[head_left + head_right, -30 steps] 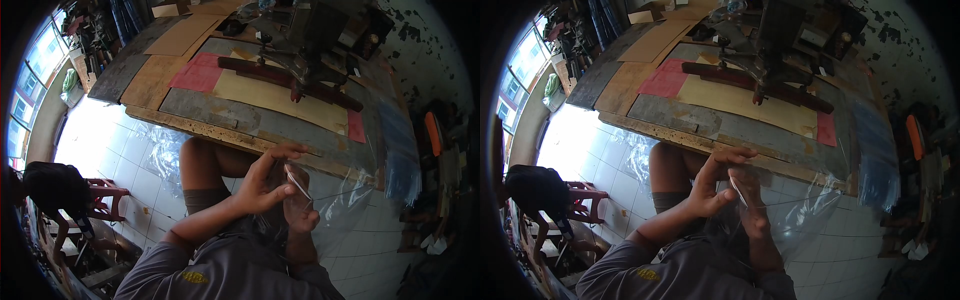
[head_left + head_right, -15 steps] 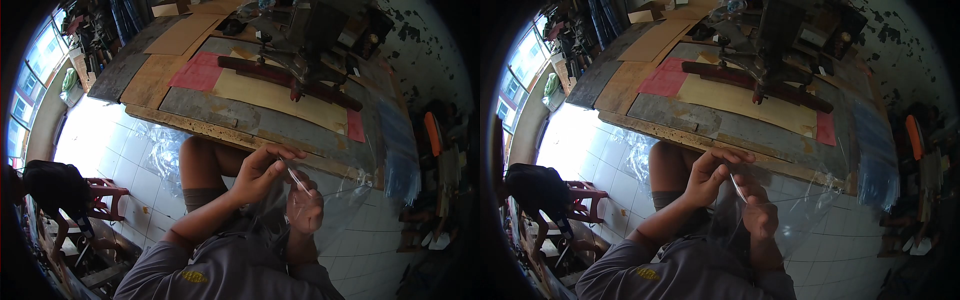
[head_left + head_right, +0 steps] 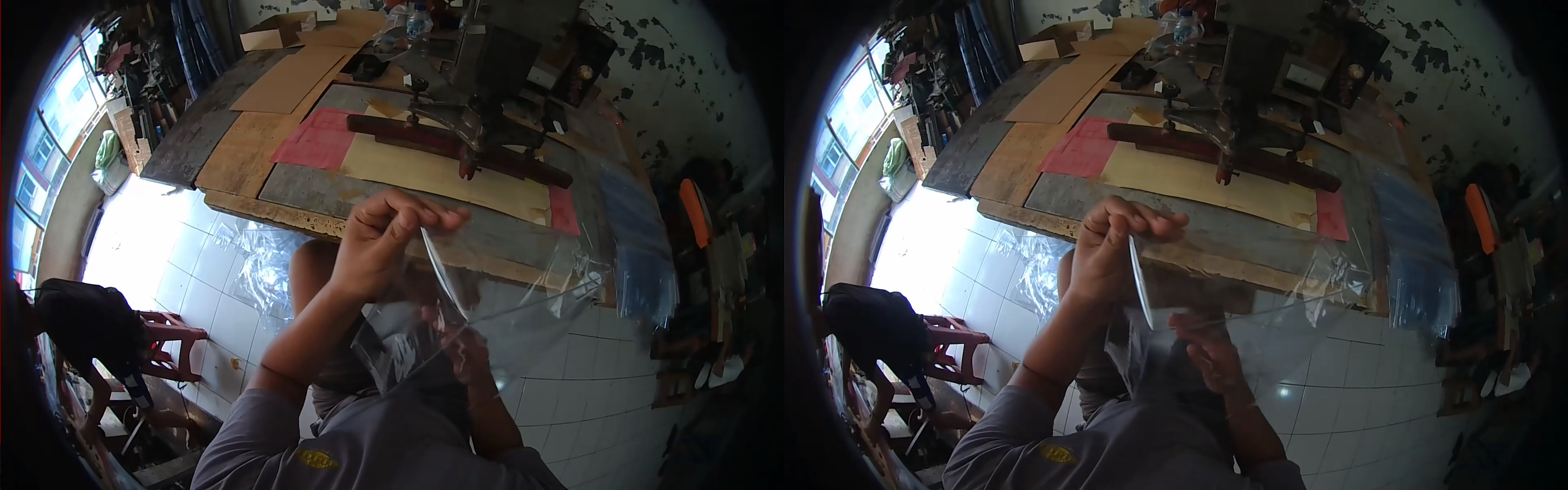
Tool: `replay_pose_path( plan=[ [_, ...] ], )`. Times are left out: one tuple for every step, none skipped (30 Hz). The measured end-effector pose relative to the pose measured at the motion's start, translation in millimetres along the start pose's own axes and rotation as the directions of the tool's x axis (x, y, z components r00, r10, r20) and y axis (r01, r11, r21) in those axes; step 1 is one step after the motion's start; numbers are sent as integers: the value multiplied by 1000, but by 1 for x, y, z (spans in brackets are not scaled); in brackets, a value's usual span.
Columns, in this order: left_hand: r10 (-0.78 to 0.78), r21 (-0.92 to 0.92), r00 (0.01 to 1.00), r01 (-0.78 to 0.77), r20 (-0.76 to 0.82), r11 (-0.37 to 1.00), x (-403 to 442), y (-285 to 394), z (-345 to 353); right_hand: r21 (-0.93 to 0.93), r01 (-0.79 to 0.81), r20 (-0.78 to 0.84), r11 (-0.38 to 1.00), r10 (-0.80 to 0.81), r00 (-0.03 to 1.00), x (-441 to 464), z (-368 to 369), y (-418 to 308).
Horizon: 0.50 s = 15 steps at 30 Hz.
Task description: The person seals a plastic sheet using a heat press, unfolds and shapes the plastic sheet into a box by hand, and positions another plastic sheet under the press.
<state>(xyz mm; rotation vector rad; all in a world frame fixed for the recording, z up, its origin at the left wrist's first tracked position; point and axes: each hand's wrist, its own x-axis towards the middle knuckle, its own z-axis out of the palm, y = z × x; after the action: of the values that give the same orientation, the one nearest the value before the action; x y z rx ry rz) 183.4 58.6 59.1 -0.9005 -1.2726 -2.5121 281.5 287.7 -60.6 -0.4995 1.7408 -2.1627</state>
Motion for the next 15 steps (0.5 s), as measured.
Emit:
replay_pose_path(
  plan=[
    [18, 10, 1000, -18, -15, 1000, 8, 10, -1, -68, 27, 25, 997, -26, 999, -7, 1, 10],
    [36, 20, 999, -35, -30, 999, 17, 20, -2, -270, 41, 96, 962, -15, 995, -15, -2, 21],
    [75, 20, 997, -75, 1, 997, 27, 30, -8, -461, 67, 161, 885, 9, 987, -25, -8, 32],
    [100, -30, 994, -98, 54, 995, 39, 41, -12, -630, 102, 216, 770, 48, 975, -30, -14, 34],
    [162, -98, 978, -150, 132, 984, 53, 49, -16, -619, 33, 251, 785, 158, 955, -36, -24, 29],
    [225, -170, 953, -192, 204, 967, 68, 57, -19, -609, -40, 285, 792, 265, 921, -45, -36, 16],
    [222, -236, 947, -166, 233, 957, 81, 63, -19, -602, -113, 318, 790, 368, 874, -53, -48, 0],
    [221, -300, 940, -138, 262, 944, 93, 69, -19, -554, -182, 231, 813, 360, 904, -56, -62, -22],
    [220, -362, 931, -106, 290, 926, 104, 74, -18, -495, -245, 140, 834, 355, 924, -58, -79, -41],
    [230, -342, 916, -112, 327, 933, 115, 76, -17, -351, -93, -32, 932, 88, 996, -69, -108, -26],
    [240, -324, 900, -119, 364, 938, 127, 77, -15, -343, 81, -191, 936, -154, 969, -53, -102, -39],
    [251, -307, 881, -129, 401, 943, 137, 77, -12, -399, 239, -334, 885, -383, 861, -36, -95, -54],
    [266, -316, 853, -127, 448, 940, 146, 77, -7, -504, 385, -342, 773, -588, 734, -10, -77, -76],
    [269, -323, 856, -128, 442, 938, 150, 75, -2, -503, 420, -291, 755, -606, 740, 9, -73, -77],
    [271, -326, 858, -130, 436, 936, 153, 73, 2, -499, 457, -239, 736, -624, 744, 25, -71, -77]
  ],
)
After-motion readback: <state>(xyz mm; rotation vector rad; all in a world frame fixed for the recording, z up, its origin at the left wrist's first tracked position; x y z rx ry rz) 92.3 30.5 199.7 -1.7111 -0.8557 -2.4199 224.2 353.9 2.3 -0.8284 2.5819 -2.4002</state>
